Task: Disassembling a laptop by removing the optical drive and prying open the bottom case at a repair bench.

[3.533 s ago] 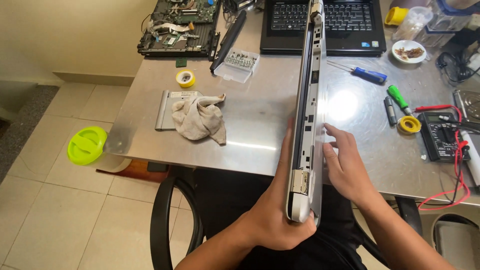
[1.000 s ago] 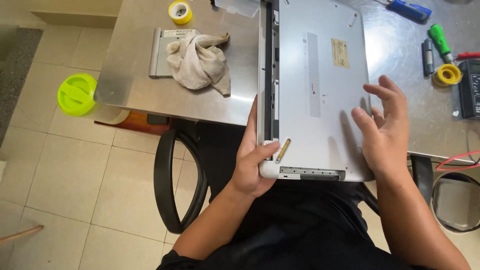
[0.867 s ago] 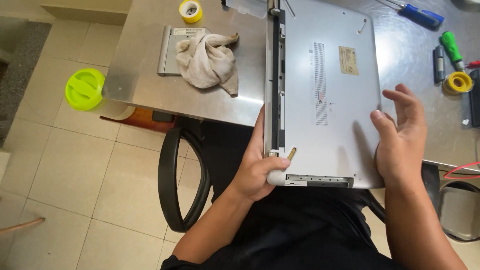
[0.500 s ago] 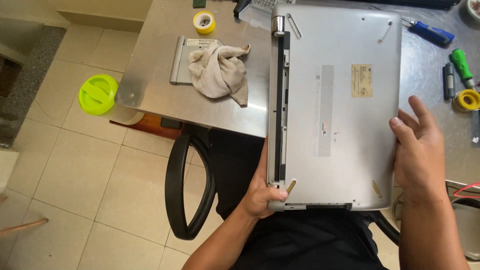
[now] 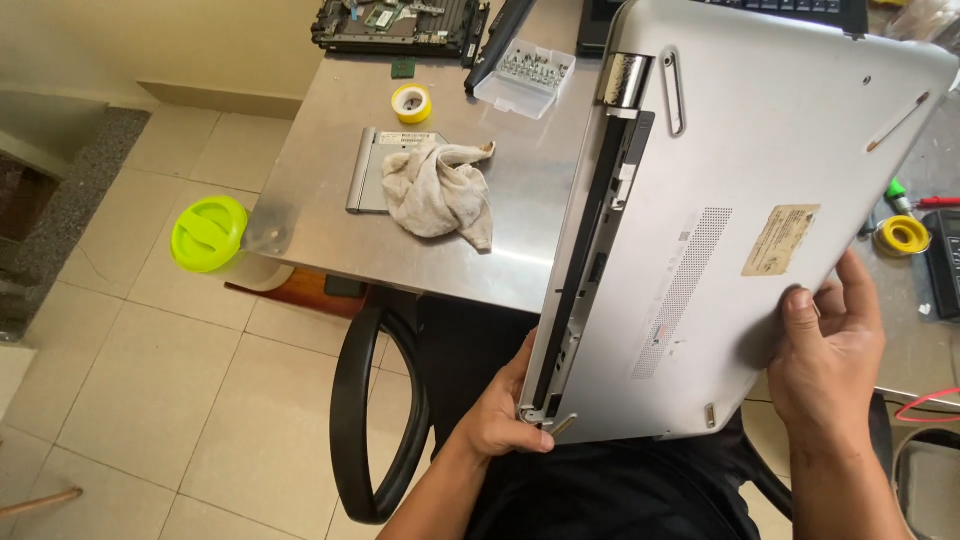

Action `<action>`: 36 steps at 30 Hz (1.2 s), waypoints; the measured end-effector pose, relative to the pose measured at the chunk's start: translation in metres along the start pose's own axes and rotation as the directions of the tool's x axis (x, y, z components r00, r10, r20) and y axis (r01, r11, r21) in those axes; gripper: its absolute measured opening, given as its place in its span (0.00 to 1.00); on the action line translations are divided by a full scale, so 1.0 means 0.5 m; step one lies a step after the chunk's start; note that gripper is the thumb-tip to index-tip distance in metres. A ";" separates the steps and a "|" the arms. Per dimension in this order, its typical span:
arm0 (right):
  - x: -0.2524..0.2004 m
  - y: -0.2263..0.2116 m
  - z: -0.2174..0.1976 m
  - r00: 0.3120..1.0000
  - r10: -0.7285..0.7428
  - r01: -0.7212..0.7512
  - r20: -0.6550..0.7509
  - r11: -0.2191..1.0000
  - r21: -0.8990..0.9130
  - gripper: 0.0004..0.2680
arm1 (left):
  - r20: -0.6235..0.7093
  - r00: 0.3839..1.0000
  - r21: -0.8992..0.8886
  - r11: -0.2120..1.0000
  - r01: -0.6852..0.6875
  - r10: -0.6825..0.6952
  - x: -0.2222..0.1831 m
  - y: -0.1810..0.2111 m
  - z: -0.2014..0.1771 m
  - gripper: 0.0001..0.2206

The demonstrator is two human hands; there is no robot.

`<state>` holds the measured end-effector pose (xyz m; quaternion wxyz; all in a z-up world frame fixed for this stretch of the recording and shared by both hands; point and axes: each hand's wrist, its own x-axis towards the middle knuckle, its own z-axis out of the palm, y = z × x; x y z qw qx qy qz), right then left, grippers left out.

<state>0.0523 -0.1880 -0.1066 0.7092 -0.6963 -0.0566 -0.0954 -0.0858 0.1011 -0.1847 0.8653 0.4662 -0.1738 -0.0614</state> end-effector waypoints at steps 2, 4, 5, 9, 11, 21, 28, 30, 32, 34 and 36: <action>0.000 0.006 -0.010 0.999 -0.002 0.002 -0.033 1.000 0.005 0.23 | 0.011 1.000 -0.021 1.000 0.006 -0.006 0.004 0.008 0.000 0.52; -0.002 -0.004 -0.021 0.998 0.035 -0.037 -0.055 0.999 -0.032 0.23 | -0.021 1.000 -0.071 0.997 -0.003 0.002 0.011 0.018 0.008 0.54; 0.001 -0.020 -0.015 0.997 0.032 -0.035 -0.069 0.999 -0.038 0.23 | -0.007 1.000 -0.076 0.997 0.002 -0.003 0.020 0.033 0.015 0.54; 0.005 -0.085 -0.003 0.988 0.088 -0.107 -0.125 0.982 -0.156 0.25 | -0.076 0.996 0.002 0.999 -0.036 0.036 0.048 0.057 0.029 0.54; 0.007 -0.105 -0.002 0.985 0.102 -0.124 -0.141 0.980 -0.158 0.24 | -0.089 0.995 0.011 0.999 -0.036 0.037 0.057 0.057 0.027 0.54; 0.011 -0.062 -0.011 0.971 0.209 -0.220 -0.114 0.972 -0.089 0.22 | -0.080 0.994 -0.069 0.995 -0.078 0.072 0.037 0.027 0.018 0.54; 0.026 -0.083 0.007 0.987 0.073 -0.080 -0.146 0.996 -0.040 0.21 | 0.117 0.992 0.068 0.997 0.033 -0.041 0.050 0.117 0.124 0.51; 0.028 -0.088 0.016 0.989 0.041 -0.043 -0.141 0.999 -0.011 0.20 | 0.102 0.987 0.041 0.992 0.122 -0.126 0.052 0.160 0.148 0.50; 0.026 -0.083 0.016 0.989 0.014 -0.013 -0.145 1.000 0.012 0.20 | 0.092 0.971 0.007 0.976 0.219 -0.219 0.050 0.190 0.169 0.50; 0.026 -0.073 0.013 0.983 -0.079 0.068 -0.167 0.995 -0.071 0.21 | 0.031 0.953 0.117 0.948 0.296 -0.302 0.047 0.212 0.184 0.48; 0.021 -0.089 0.016 0.985 -0.061 0.055 -0.163 0.998 -0.041 0.21 | 0.008 0.929 0.156 0.918 0.363 -0.369 0.052 0.229 0.200 0.48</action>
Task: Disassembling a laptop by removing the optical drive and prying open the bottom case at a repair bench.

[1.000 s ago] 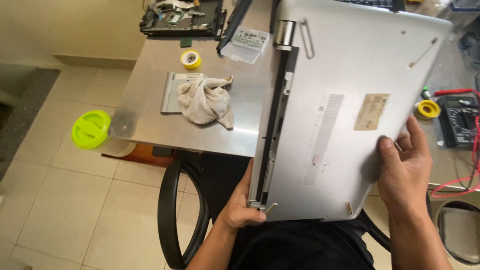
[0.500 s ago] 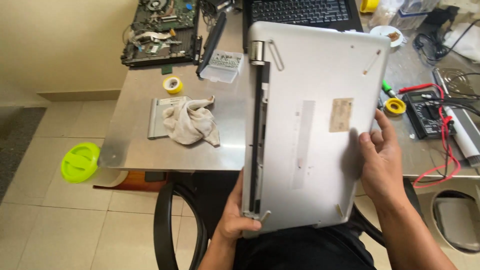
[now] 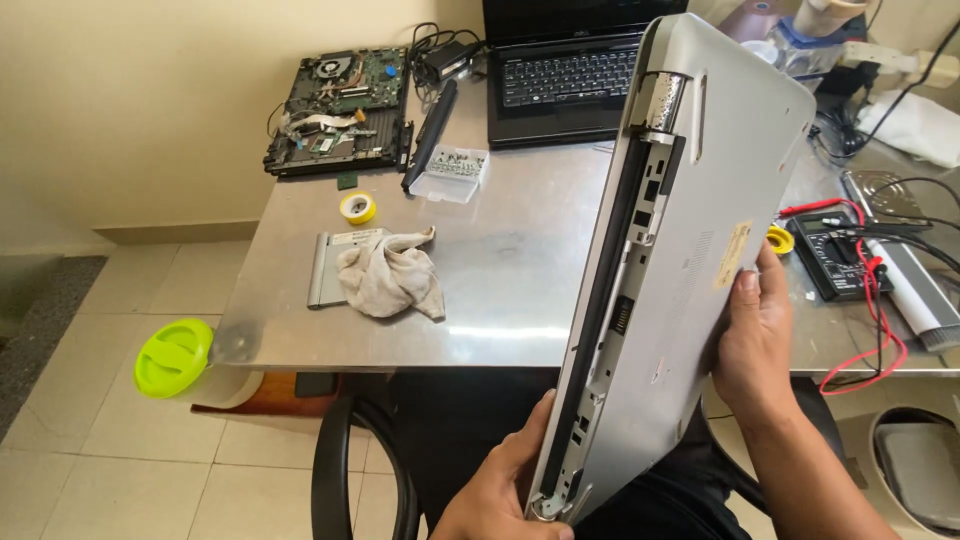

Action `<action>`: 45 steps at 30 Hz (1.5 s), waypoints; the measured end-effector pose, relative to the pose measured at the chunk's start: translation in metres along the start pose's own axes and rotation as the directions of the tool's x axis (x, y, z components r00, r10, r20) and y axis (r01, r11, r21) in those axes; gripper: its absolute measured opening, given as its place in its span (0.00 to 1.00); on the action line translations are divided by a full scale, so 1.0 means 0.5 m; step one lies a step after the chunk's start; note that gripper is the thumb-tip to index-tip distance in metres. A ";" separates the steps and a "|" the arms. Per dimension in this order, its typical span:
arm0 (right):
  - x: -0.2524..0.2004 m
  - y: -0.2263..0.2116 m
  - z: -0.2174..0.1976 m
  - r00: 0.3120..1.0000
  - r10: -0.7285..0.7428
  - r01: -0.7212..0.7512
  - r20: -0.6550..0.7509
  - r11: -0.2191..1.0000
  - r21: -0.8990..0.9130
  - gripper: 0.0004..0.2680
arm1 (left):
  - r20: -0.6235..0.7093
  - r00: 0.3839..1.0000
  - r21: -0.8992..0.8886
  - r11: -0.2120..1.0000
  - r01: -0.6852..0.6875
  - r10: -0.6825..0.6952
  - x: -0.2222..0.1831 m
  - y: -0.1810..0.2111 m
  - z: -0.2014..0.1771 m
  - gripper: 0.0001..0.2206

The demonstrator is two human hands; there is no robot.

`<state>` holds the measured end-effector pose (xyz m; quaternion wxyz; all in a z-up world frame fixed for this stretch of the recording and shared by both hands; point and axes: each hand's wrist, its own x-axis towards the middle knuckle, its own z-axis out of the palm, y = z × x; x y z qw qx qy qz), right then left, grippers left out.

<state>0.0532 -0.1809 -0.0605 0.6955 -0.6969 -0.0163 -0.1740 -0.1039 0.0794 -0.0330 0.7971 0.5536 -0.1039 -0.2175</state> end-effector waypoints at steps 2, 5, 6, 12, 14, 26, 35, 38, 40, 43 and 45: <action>-0.003 -0.008 -0.001 1.000 0.017 -0.018 0.007 0.999 0.033 0.22 | -0.018 0.997 0.043 0.996 0.073 -0.072 -0.005 0.014 0.011 0.49; -0.004 -0.006 -0.008 1.000 -0.018 0.018 -0.003 0.999 -0.033 0.22 | -0.187 0.926 0.095 0.932 0.350 -0.329 -0.007 0.017 0.017 0.55; -0.003 -0.002 -0.009 1.000 -0.001 0.001 -0.011 1.000 0.000 0.22 | -0.116 0.971 0.066 0.974 0.218 -0.209 -0.004 0.008 0.014 0.54; -0.003 0.008 -0.014 0.994 0.095 -0.094 -0.060 0.995 0.019 0.24 | -0.072 0.996 0.000 0.998 0.061 -0.061 0.004 -0.005 0.005 0.53; 0.005 0.028 -0.022 0.988 0.134 -0.135 -0.078 0.991 -0.003 0.24 | 0.000 0.999 -0.033 0.998 -0.050 0.050 0.013 -0.032 -0.025 0.50; -0.034 0.073 -0.023 0.896 0.426 -0.356 -0.122 0.857 0.373 0.17 | 0.002 0.839 -0.837 0.459 -0.296 0.544 0.106 -0.032 -0.121 0.49; -0.099 0.072 -0.033 0.846 0.533 -0.391 0.014 0.602 0.696 0.25 | -0.638 0.736 -0.360 0.758 -0.544 0.225 0.145 -0.223 -0.139 0.27; -0.109 0.101 -0.077 0.881 0.363 -0.463 0.304 0.525 0.714 0.28 | -0.696 0.700 -0.279 0.840 -0.465 0.157 0.143 -0.219 -0.224 0.30; -0.129 0.101 -0.084 0.833 0.224 -0.543 0.507 0.514 0.665 0.34 | -0.575 0.787 -0.289 0.845 -0.451 0.223 0.126 -0.176 -0.250 0.31; -0.171 0.152 -0.085 0.808 0.235 -0.577 0.540 0.506 0.642 0.33 | -0.450 0.839 -0.269 0.850 -0.453 0.305 0.117 -0.121 -0.263 0.25; -0.191 0.167 -0.079 0.766 0.204 -0.625 0.609 0.454 0.635 0.31 | -0.402 0.848 -0.245 0.852 -0.462 0.345 0.111 -0.109 -0.278 0.25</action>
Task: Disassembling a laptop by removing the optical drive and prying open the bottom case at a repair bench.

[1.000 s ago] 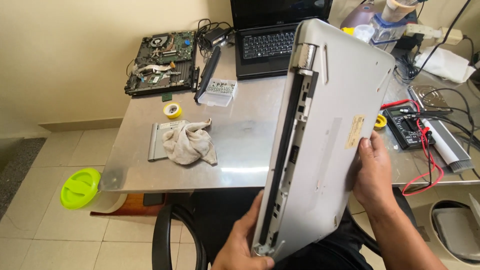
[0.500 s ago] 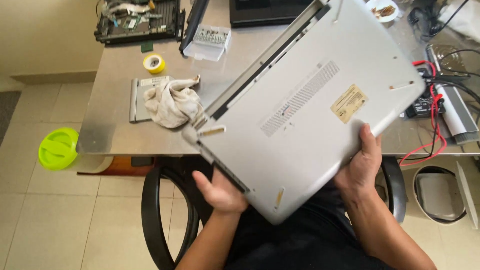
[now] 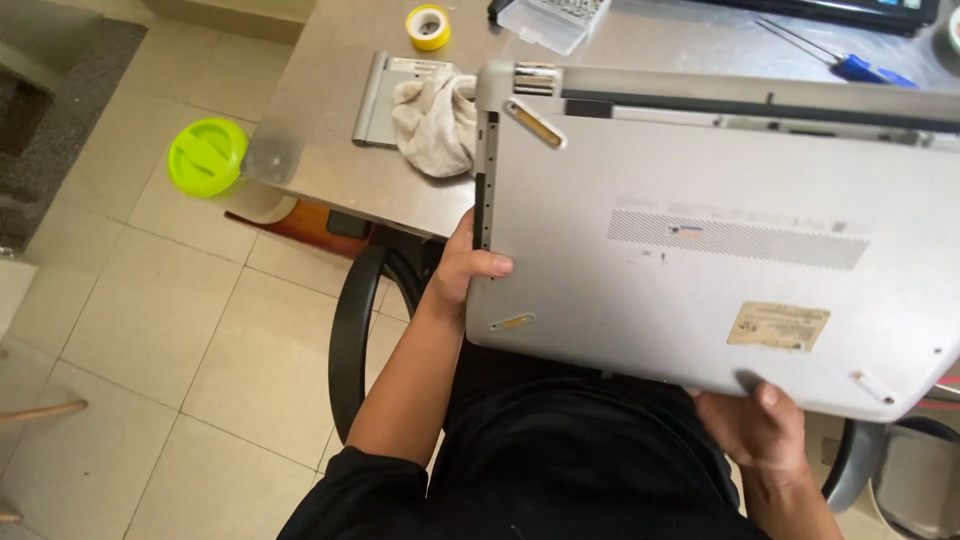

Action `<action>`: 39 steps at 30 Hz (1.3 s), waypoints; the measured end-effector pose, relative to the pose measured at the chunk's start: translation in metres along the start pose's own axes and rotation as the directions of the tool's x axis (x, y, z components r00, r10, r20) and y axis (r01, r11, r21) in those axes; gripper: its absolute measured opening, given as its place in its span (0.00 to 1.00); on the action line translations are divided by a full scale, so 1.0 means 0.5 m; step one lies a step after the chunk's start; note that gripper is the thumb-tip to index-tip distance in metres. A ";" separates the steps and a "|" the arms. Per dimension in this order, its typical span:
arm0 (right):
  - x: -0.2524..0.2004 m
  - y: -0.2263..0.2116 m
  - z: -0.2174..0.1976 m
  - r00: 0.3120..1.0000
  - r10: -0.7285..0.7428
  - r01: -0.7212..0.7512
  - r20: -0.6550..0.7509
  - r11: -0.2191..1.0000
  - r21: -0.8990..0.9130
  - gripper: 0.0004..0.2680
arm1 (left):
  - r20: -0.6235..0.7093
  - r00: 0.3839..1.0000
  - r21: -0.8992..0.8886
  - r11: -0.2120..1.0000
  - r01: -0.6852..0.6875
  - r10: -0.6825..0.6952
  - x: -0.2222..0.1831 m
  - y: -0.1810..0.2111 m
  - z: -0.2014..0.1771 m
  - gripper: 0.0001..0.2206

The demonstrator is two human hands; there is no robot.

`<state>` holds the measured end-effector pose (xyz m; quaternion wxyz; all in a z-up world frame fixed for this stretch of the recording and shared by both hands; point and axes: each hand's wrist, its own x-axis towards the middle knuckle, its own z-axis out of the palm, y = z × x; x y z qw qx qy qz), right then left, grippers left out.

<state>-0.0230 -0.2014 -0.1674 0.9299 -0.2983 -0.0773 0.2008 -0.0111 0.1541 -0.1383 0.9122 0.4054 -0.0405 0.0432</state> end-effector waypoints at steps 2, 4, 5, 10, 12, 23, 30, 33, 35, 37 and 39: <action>-0.012 0.016 -0.020 0.997 0.053 -0.056 0.058 0.997 0.043 0.30 | 0.060 0.998 0.016 1.000 -0.009 0.008 -0.001 0.010 -0.011 0.25; -0.028 0.026 -0.052 0.996 0.081 -0.080 -0.023 0.996 0.045 0.32 | 0.160 0.987 0.167 0.986 -0.028 0.001 -0.003 0.013 -0.022 0.27; -0.030 0.027 -0.056 0.996 0.084 -0.083 -0.021 0.996 0.045 0.32 | 0.156 0.988 0.167 0.986 -0.030 0.003 -0.007 0.008 -0.030 0.27; -0.029 0.025 -0.066 0.997 0.067 -0.066 0.050 0.998 -0.015 0.30 | 0.285 0.959 0.250 0.965 -0.074 0.000 -0.017 -0.007 -0.066 0.35; -0.028 0.024 -0.053 0.997 0.071 -0.071 0.042 0.997 -0.015 0.30 | 0.314 0.949 0.163 0.984 -0.067 0.012 -0.025 -0.002 -0.057 0.33; -0.029 0.029 -0.026 0.988 0.136 -0.134 0.068 0.991 -0.031 0.31 | 0.419 0.906 0.087 0.990 -0.110 0.064 -0.038 0.005 -0.078 0.32; -0.033 0.046 -0.045 0.992 0.127 -0.125 0.025 0.990 -0.069 0.35 | 0.249 0.968 0.070 0.996 -0.056 0.037 -0.048 0.016 -0.048 0.29; -0.037 0.052 -0.036 0.993 0.107 -0.113 -0.049 0.982 -0.150 0.34 | 0.031 0.998 0.059 0.997 0.045 -0.047 -0.046 0.021 -0.022 0.26; -0.028 0.045 -0.019 0.995 0.076 -0.084 -0.061 0.988 -0.129 0.35 | -0.058 0.995 0.091 0.992 0.089 -0.084 -0.037 0.021 -0.009 0.27; -0.021 0.032 -0.018 0.987 0.157 -0.162 -0.043 0.973 -0.165 0.38 | -0.127 0.988 0.007 0.996 0.086 -0.085 -0.034 0.016 0.004 0.26; -0.018 0.022 -0.012 0.986 0.161 -0.164 -0.034 0.967 -0.197 0.35 | -0.175 0.980 -0.024 0.996 0.090 -0.092 -0.036 0.016 0.014 0.23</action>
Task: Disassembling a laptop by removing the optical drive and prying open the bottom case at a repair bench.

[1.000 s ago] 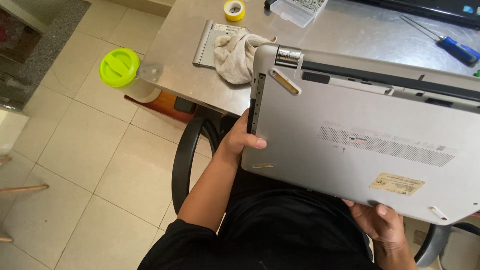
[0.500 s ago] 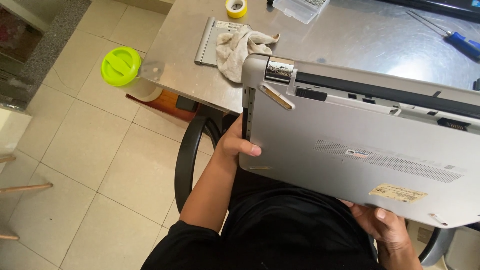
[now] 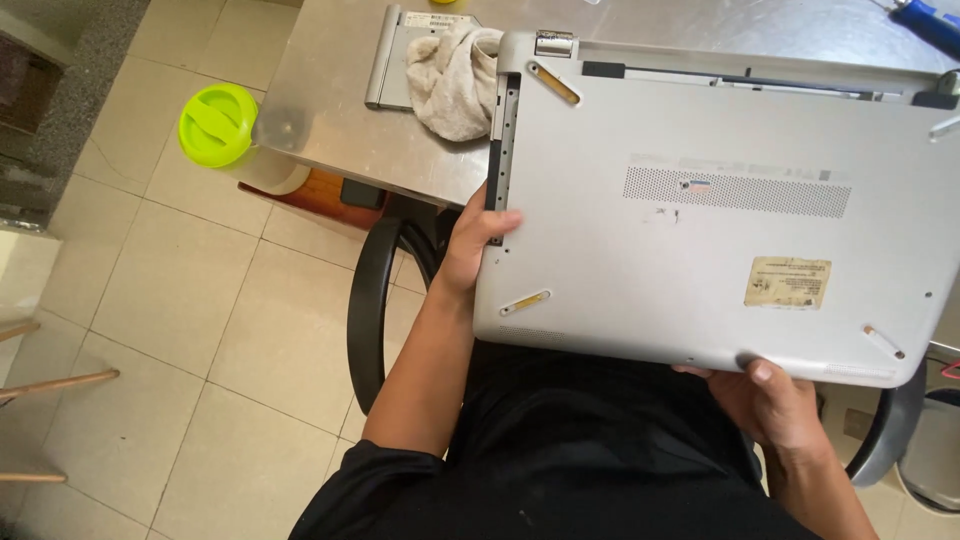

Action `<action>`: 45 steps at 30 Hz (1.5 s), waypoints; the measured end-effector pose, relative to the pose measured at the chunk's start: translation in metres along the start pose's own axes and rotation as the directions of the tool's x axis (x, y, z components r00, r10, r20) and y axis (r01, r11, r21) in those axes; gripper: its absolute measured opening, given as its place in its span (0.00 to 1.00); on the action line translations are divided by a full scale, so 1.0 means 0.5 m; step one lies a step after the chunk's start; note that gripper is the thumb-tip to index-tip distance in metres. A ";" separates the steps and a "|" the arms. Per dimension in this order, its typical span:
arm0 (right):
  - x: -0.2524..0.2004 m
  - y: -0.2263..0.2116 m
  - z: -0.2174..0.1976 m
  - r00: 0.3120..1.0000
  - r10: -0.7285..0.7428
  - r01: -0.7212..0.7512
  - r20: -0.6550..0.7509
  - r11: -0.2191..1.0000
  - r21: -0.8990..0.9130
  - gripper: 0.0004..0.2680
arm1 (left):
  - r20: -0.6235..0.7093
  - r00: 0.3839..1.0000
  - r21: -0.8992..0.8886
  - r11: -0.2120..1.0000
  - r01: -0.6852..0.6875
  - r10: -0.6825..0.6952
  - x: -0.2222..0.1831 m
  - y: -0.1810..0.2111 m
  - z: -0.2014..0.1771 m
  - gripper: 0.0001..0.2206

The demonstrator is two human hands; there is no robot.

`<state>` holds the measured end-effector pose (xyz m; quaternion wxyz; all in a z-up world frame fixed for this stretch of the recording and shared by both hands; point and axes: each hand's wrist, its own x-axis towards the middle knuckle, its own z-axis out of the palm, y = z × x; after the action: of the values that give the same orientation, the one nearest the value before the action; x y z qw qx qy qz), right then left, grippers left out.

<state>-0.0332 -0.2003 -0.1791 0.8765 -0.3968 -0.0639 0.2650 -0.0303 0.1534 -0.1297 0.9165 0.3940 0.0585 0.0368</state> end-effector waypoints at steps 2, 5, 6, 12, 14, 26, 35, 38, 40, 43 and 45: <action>0.003 -0.009 0.008 1.000 0.003 -0.003 0.013 0.999 -0.036 0.33 | -0.049 0.999 -0.034 0.999 0.002 -0.004 -0.004 -0.004 -0.001 0.21; 0.012 -0.017 0.015 0.999 -0.035 0.035 0.019 0.999 -0.019 0.33 | -0.022 0.999 -0.128 0.991 0.031 -0.034 0.000 -0.025 -0.030 0.18; 0.013 -0.017 0.010 0.999 -0.027 0.029 0.037 0.998 -0.052 0.26 | 0.007 1.000 -0.167 0.986 0.014 -0.013 0.006 -0.039 -0.049 0.13; 0.039 -0.008 0.030 0.999 -0.020 0.020 0.051 1.000 -0.006 0.13 | 0.343 0.939 -0.520 0.833 0.190 0.000 0.014 -0.095 -0.034 0.43; 0.045 0.000 0.038 0.999 -0.015 0.019 -0.035 0.993 0.119 0.05 | 0.332 0.942 -0.500 0.857 0.129 0.052 0.027 -0.114 -0.017 0.42; 0.064 -0.111 0.191 0.989 0.046 -0.034 -0.144 0.996 0.086 0.21 | 0.173 0.866 -0.390 0.840 -0.378 0.470 0.064 -0.144 0.123 0.32; 0.039 -0.251 0.210 0.872 -0.232 0.483 0.431 0.549 -0.682 0.19 | 0.048 0.879 -0.374 0.825 -0.424 0.474 0.061 -0.108 0.180 0.26; 0.086 -0.252 0.239 0.885 -0.272 0.396 0.377 0.015 -0.918 0.24 | 0.094 0.874 -0.380 0.828 -0.412 0.477 0.058 -0.102 0.192 0.22; 0.109 -0.232 0.225 0.908 -0.206 0.380 0.364 0.045 -0.924 0.31 | 0.085 0.871 -0.286 0.849 -0.444 0.484 0.055 -0.098 0.194 0.27; 0.127 -0.196 0.223 0.912 -0.224 0.338 0.345 -0.069 -0.939 0.32 | 0.107 0.872 -0.244 0.863 -0.443 0.478 0.043 -0.084 0.225 0.32; 0.130 -0.195 0.234 0.899 -0.256 0.356 0.354 -0.041 -0.934 0.34 | 0.213 0.875 -0.257 0.889 -0.378 0.434 0.029 -0.056 0.247 0.34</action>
<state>0.0248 -0.1424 -0.0350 0.3899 -0.8525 -0.3459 -0.0401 0.0016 0.0471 -0.0672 0.9236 0.3008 -0.1530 0.1820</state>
